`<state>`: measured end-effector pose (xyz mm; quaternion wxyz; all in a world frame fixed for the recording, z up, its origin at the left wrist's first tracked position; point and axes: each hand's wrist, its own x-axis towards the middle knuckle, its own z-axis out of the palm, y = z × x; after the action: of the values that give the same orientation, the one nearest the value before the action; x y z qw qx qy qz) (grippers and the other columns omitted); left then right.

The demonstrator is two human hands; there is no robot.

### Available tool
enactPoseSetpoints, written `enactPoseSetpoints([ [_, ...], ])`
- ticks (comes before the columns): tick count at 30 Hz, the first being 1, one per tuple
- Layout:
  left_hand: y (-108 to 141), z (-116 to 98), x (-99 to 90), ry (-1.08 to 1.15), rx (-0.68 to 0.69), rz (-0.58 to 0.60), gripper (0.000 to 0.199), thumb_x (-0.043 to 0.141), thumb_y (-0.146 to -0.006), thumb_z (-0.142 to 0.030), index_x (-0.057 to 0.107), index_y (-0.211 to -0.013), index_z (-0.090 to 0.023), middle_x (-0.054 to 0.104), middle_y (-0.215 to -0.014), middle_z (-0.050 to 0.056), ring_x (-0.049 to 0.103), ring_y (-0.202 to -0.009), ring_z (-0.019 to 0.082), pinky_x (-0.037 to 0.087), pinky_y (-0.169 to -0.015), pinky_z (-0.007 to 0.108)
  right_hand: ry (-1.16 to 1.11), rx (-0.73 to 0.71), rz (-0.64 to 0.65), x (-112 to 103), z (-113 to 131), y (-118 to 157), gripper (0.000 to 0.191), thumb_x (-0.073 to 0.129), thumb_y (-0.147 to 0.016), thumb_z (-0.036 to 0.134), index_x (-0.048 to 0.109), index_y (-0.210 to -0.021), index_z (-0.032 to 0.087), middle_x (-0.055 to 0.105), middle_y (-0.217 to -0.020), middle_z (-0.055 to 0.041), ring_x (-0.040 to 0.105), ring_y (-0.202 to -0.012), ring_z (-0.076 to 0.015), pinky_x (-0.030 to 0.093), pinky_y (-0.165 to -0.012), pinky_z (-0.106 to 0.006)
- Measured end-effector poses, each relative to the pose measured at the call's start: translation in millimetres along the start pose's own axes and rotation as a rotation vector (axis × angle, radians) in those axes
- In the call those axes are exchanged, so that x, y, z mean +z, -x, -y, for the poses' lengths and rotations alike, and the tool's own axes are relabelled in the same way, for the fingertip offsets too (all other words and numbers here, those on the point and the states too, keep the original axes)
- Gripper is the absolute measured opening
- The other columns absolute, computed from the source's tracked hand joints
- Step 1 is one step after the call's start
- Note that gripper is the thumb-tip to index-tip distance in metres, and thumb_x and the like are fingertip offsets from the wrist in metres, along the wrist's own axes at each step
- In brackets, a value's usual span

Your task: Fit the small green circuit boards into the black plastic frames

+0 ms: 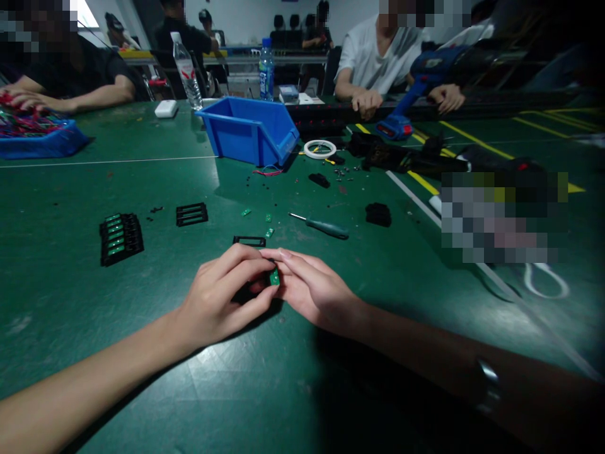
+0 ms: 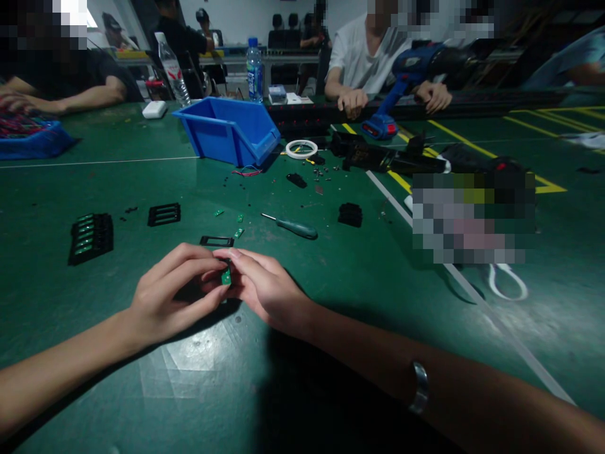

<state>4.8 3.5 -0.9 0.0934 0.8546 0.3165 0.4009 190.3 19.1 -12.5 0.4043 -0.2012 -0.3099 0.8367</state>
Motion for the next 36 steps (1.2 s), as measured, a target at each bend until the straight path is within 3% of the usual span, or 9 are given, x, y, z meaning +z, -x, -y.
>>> enactPoseSetpoints([
  [17, -1.6, 3.2, -1.7, -0.008, 0.012, -0.064, 0.033, 0.074, -0.082, -0.01, 0.065, -0.114, -0.014, 0.064, -0.097, 0.007, 0.06, -0.079, 0.013, 0.051, -0.066, 0.024, 0.036, 0.006, -0.065, -0.4, -2.2, 0.2, 0.021, 0.068, -0.089, 0.022, 0.071, -0.109, 0.016, 0.074, -0.098, -0.0081, 0.069, -0.091, -0.0187, 0.051, -0.092, -0.038],
  [36, 0.0, 3.5, 0.3, 0.002, -0.017, -0.047, 0.033, 0.073, -0.083, -0.012, 0.065, -0.114, -0.016, 0.065, -0.098, 0.007, 0.061, -0.083, 0.015, 0.053, -0.069, 0.026, 0.046, -0.013, -0.072, -0.5, -4.3, -0.5, 0.023, 0.07, -0.089, 0.023, 0.073, -0.11, 0.018, 0.073, -0.105, -0.008, 0.068, -0.096, -0.0184, 0.05, -0.096, -0.037],
])
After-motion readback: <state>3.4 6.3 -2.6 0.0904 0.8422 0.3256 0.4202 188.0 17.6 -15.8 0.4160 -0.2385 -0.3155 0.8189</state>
